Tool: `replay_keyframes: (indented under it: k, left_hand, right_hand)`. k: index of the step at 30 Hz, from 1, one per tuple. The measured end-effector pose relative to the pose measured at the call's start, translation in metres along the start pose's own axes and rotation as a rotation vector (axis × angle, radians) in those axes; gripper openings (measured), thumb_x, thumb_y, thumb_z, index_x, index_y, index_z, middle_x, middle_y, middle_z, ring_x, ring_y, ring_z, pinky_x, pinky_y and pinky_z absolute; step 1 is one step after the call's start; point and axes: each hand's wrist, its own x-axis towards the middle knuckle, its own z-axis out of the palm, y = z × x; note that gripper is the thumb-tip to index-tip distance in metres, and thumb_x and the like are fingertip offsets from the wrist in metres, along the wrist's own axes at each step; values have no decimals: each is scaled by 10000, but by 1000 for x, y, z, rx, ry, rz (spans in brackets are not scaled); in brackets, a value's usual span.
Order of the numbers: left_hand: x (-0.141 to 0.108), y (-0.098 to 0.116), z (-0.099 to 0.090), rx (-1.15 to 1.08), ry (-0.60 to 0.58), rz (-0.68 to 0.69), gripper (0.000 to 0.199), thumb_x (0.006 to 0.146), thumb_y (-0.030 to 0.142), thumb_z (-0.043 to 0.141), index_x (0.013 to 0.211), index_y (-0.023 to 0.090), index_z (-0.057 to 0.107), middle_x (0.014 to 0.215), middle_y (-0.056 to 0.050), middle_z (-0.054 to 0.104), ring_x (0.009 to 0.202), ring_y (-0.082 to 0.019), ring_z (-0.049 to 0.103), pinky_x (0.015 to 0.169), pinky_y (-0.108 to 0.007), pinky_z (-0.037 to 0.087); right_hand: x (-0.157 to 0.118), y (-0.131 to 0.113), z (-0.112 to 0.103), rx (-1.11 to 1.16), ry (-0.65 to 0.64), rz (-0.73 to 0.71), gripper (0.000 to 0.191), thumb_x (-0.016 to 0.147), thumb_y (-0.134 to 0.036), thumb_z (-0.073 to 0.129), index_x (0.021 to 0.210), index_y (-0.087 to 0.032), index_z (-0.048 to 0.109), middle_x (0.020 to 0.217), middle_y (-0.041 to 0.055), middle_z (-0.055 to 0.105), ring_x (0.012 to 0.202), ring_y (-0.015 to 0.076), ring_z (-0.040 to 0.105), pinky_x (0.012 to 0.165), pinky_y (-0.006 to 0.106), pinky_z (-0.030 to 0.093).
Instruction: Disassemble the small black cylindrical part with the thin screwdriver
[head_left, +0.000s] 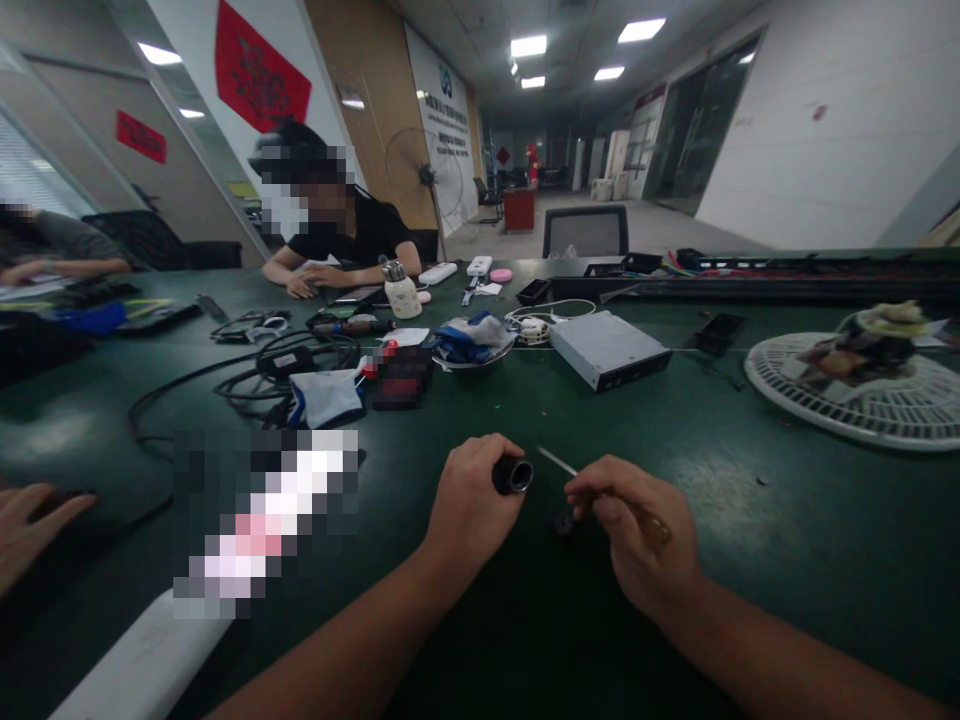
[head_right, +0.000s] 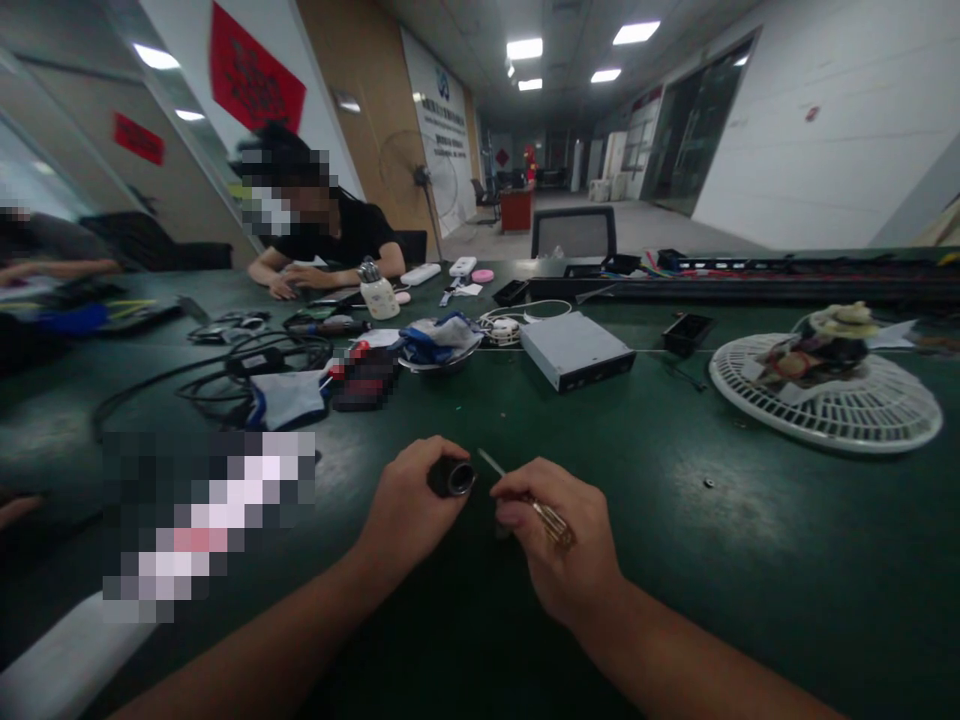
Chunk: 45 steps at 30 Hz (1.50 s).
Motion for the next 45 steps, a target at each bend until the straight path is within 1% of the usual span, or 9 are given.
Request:
replay_keyframes:
  k: [3,5,8,15,20,27,32,39,45]
  left_hand:
    - [0,0,0,10,10,-16,232,771,75,644,940,231,623,928,-7,666,917,-217,615,874,-406,468]
    - [0,0,0,17,18,-16,230,780,73,632,946,230,621,937,-9,665,926,-218,614,880,-408,466]
    - [0,0,0,21,33,-18,218,793,75,616,946,230,622,941,-12,667,934,-219,613,887,-409,461]
    - [0,2,1,37,20,-38,235,754,60,633,917,230,635,931,-6,680,933,-227,606,879,-411,437]
    - [1,4,-1,38,9,-37,236,743,56,653,896,236,655,926,12,687,927,-211,602,864,-390,424]
    - [2,4,-3,22,-27,-2,264,744,55,674,917,255,676,949,31,692,951,-204,599,851,-380,415]
    - [2,3,-2,-30,-98,96,268,751,97,722,958,263,683,974,24,687,972,-209,591,852,-374,410]
    - [0,1,0,-54,-136,166,242,779,135,731,986,251,687,984,6,689,970,-209,598,859,-376,413]
    - [1,3,-1,-70,-175,254,270,777,107,720,1001,258,703,1015,4,707,981,-204,611,891,-386,411]
  right_hand:
    - [3,0,3,-111,-45,115,209,1005,-314,508,912,-215,665,661,-11,625,580,146,607,548,271,455]
    - [7,-2,6,-310,-153,138,171,977,-266,547,849,-210,645,729,10,635,673,174,608,612,304,457]
    - [10,-6,12,-530,-303,106,48,868,-161,628,882,-204,615,854,37,639,810,226,577,707,368,454]
    - [5,-8,15,-478,-441,56,322,712,25,546,954,-188,558,875,38,596,812,213,528,709,356,442]
    - [7,-3,13,-364,-389,100,323,744,50,523,935,-207,565,883,22,605,832,199,559,727,336,454]
    - [10,5,8,-215,-156,199,204,817,-54,610,923,-226,579,971,22,659,876,193,637,786,338,506]
    - [8,2,9,-170,-76,145,160,824,-116,667,881,-223,564,941,24,667,877,194,654,793,338,520]
    - [6,4,8,-144,-84,118,135,872,-114,612,855,-230,545,952,25,681,906,190,661,820,342,515]
    - [9,6,9,-205,-70,289,151,831,-183,687,853,-228,544,862,5,645,778,192,627,706,329,490]
